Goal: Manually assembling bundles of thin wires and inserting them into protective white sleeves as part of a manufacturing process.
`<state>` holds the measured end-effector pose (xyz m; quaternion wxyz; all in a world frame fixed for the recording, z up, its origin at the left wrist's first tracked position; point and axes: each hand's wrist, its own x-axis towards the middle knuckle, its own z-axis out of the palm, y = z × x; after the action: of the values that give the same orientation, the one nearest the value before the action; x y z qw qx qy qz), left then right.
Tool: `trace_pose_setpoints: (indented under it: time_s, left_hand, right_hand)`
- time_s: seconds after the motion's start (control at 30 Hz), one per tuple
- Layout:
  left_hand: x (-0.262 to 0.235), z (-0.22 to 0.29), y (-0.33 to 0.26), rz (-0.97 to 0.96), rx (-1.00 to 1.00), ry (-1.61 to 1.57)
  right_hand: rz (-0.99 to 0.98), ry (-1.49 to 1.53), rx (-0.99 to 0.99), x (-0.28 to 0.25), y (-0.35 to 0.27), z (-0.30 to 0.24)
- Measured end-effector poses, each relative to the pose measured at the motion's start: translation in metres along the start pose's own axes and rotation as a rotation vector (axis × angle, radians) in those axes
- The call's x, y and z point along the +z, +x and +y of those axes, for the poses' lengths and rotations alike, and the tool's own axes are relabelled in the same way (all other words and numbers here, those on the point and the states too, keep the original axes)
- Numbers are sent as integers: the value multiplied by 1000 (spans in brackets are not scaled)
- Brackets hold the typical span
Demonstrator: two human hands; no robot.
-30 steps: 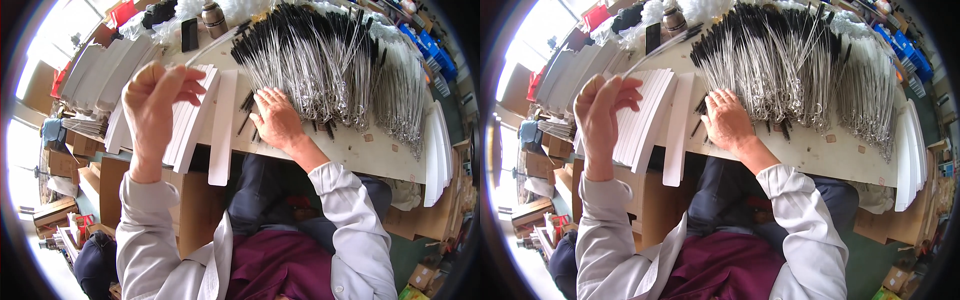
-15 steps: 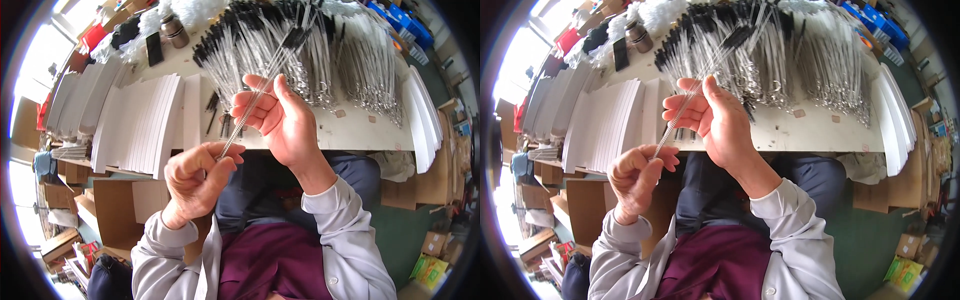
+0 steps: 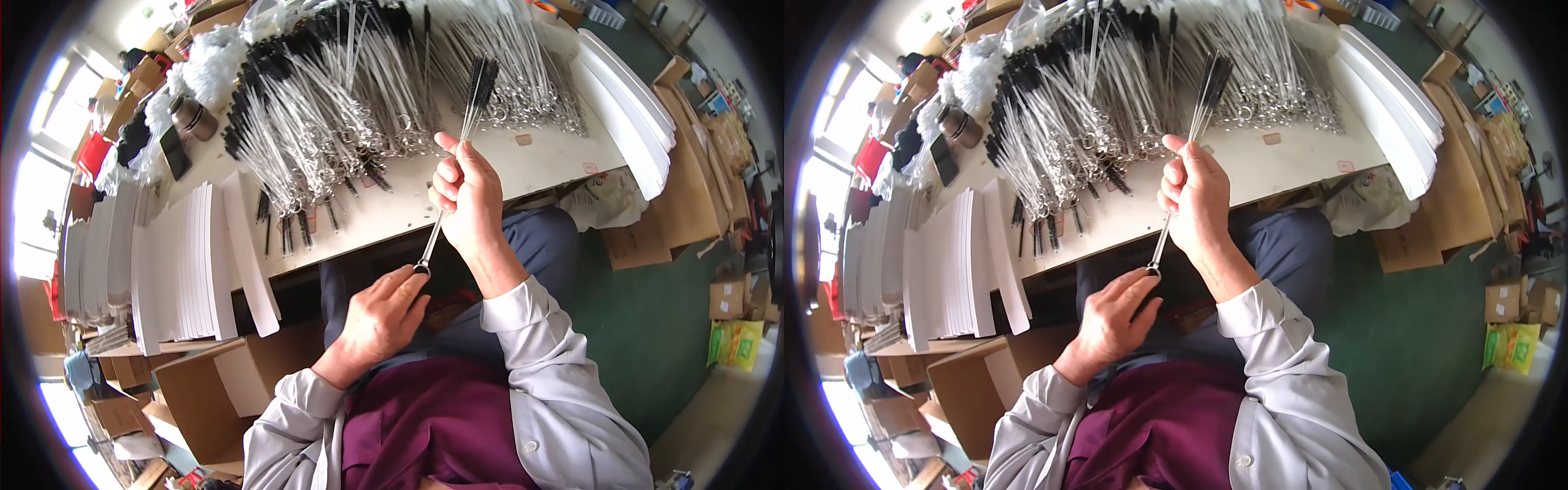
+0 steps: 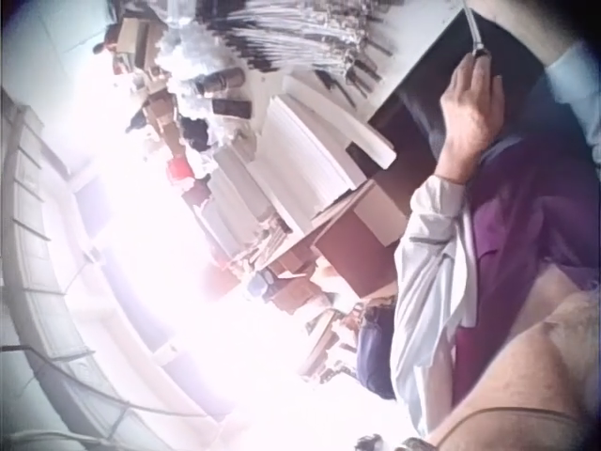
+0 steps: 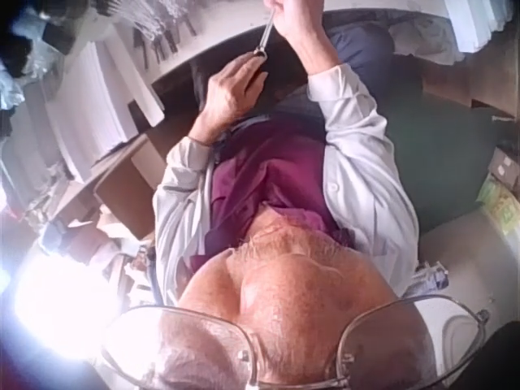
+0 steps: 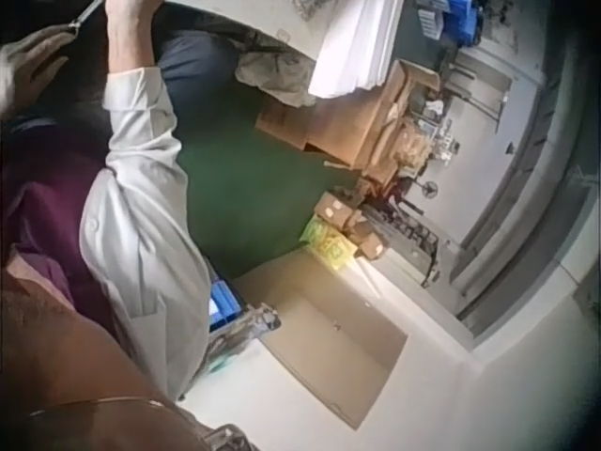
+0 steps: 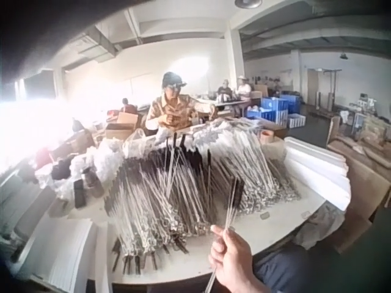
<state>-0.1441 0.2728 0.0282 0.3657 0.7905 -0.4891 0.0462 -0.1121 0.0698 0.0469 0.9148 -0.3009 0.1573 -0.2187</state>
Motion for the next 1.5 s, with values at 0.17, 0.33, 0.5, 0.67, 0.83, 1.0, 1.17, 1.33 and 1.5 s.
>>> trace_pose_setpoints:
  time_s: [0.17,0.33,0.5,0.67,0.83,1.0,1.17,1.33,1.5]
  left_hand:
    - [18,6,15,-173,40,-2]
    - [20,1,47,-108,1,-71]
    - [31,-14,111,-33,-127,-87]
    - [62,-37,193,0,-152,-1]
    - [95,-56,245,-72,-167,175]
    - [121,-40,263,-225,-283,468]
    - [130,-42,267,-194,-374,499]
    - [134,-51,258,-112,-307,465]
    - [114,-60,249,105,-106,261]
  right_hand:
    - [145,-127,-39,-46,17,-24]
    - [274,-248,-79,-86,46,-53]
    - [289,-500,-313,-120,63,-56]
    - [218,-717,-507,-135,76,-43]
    - [264,-703,-541,-126,69,-42]
    - [260,-719,-597,-129,68,-43]
    - [250,-695,-566,-127,66,-42]
    - [266,-702,-544,-125,64,-45]
    - [259,-747,-597,-125,64,-44]
